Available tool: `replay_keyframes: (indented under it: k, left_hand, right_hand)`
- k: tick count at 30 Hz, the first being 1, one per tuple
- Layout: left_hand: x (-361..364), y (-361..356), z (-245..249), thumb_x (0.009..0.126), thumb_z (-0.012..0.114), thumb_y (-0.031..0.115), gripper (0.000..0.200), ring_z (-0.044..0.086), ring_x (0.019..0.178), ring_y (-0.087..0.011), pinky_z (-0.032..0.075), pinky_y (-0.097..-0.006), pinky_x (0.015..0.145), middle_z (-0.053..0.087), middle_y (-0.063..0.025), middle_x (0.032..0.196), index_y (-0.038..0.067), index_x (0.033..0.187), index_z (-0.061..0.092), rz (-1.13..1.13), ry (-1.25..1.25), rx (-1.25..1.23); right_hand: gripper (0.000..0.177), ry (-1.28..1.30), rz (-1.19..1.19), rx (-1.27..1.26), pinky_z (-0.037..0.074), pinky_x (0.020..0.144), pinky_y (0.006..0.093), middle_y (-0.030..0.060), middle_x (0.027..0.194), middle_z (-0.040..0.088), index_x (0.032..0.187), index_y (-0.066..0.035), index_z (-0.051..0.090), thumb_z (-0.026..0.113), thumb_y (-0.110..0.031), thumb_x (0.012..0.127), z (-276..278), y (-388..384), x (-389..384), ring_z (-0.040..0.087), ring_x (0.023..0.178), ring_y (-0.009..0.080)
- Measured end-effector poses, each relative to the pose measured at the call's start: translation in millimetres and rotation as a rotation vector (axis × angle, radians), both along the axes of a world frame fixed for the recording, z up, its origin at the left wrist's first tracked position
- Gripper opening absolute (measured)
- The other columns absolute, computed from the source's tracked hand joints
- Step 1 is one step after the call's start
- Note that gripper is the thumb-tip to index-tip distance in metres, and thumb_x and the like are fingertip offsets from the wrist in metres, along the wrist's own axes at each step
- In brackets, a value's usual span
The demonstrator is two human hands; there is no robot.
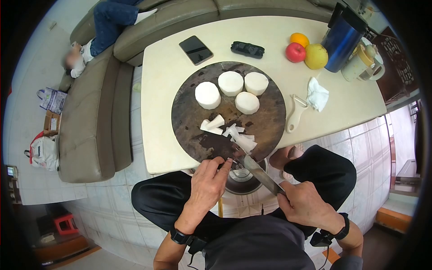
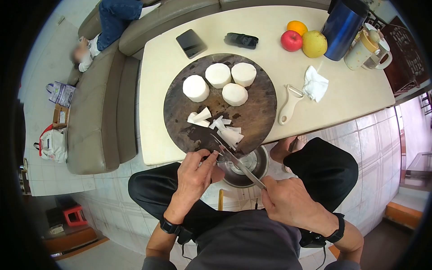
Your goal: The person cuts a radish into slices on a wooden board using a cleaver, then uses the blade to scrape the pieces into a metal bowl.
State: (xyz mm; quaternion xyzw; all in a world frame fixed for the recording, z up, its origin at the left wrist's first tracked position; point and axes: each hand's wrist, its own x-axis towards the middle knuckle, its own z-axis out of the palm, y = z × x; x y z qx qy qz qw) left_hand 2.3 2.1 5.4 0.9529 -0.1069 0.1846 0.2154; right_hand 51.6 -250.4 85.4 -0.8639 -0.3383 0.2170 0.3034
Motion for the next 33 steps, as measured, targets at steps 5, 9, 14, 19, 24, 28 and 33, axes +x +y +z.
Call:
replay_keyframes:
  k: [5, 9, 14, 19, 24, 28, 33]
  left_hand:
    - [-1.3, 0.7, -3.1, 0.071, 0.071, -0.002, 0.034, 0.056, 0.078, -0.0229, 0.049, -0.033, 0.065, 0.061, -0.0088, 0.101, 0.0, 0.105, 0.071, 0.0, -0.019, -0.016]
    - [-1.9, 2.5, -4.3, 0.071, 0.073, -0.003, 0.034, 0.059, 0.081, -0.0241, 0.051, -0.033, 0.066, 0.062, -0.009, 0.099, 0.002, 0.105, 0.071, -0.01, -0.032, -0.004]
    - [-2.3, 2.1, -8.0, 0.071, 0.074, -0.004, 0.035, 0.06, 0.082, -0.0249, 0.052, -0.0332, 0.066, 0.063, -0.0089, 0.097, 0.005, 0.105, 0.072, -0.001, -0.049, -0.002]
    - [-3.9, 3.2, -6.8, 0.069, 0.071, -0.003, 0.035, 0.06, 0.084, -0.0247, 0.052, -0.0337, 0.069, 0.063, -0.0106, 0.101, -0.001, 0.104, 0.072, -0.022, -0.043, -0.005]
    - [-3.6, 3.2, -7.1, 0.069, 0.071, -0.003, 0.037, 0.06, 0.085, -0.0252, 0.052, -0.0342, 0.07, 0.062, -0.0107, 0.102, -0.001, 0.105, 0.071, -0.023, -0.04, -0.012]
    - [-4.3, 3.6, -8.5, 0.069, 0.071, -0.003, 0.036, 0.06, 0.086, -0.0257, 0.052, -0.0346, 0.07, 0.063, -0.0109, 0.102, 0.0, 0.105, 0.071, -0.023, -0.032, -0.009]
    - [-4.7, 3.8, -6.8, 0.069, 0.071, -0.003, 0.037, 0.06, 0.086, -0.0259, 0.052, -0.0347, 0.071, 0.062, -0.011, 0.103, 0.0, 0.106, 0.071, -0.021, -0.01, -0.014]
  right_hand:
    - [0.013, 0.024, 0.02, -0.012, 0.042, 0.047, 0.0484, 0.0187, 0.05, 0.05, 0.082, 0.002, 0.051, 0.06, -0.008, 0.084, 2.1, -0.2, -0.2, 0.055, 0.049, 0.0407]
    - [0.013, 0.013, 0.026, -0.022, 0.042, 0.047, 0.0481, 0.0185, 0.05, 0.051, 0.082, 0.002, 0.051, 0.06, -0.008, 0.084, 1.7, -1.0, -1.3, 0.056, 0.049, 0.0403]
    - [0.011, -0.063, 0.06, -0.017, 0.04, 0.046, 0.044, 0.0156, 0.05, 0.05, 0.08, 0.001, 0.056, 0.063, -0.007, 0.082, 3.4, -2.1, -0.8, 0.055, 0.047, 0.0367]
    - [0.013, -0.097, 0.13, -0.026, 0.044, 0.046, 0.0454, 0.0166, 0.054, 0.054, 0.08, 0.001, 0.051, 0.062, -0.006, 0.079, 5.3, -3.0, 4.4, 0.058, 0.05, 0.0377]
    - [0.012, -0.151, 0.188, -0.08, 0.043, 0.046, 0.0423, 0.0125, 0.05, 0.05, 0.085, -0.001, 0.057, 0.065, -0.006, 0.078, 6.5, -6.6, 12.1, 0.058, 0.048, 0.0341]
    - [0.011, -0.144, 0.202, -0.08, 0.043, 0.047, 0.0428, 0.0126, 0.051, 0.05, 0.083, -0.001, 0.057, 0.064, -0.006, 0.077, 7.9, -5.2, 15.2, 0.058, 0.049, 0.0343]
    - [0.01, -0.107, 0.205, -0.07, 0.043, 0.047, 0.0429, 0.0135, 0.053, 0.05, 0.081, 0.0, 0.056, 0.064, -0.005, 0.077, 12.2, -5.0, 19.2, 0.057, 0.05, 0.0352]
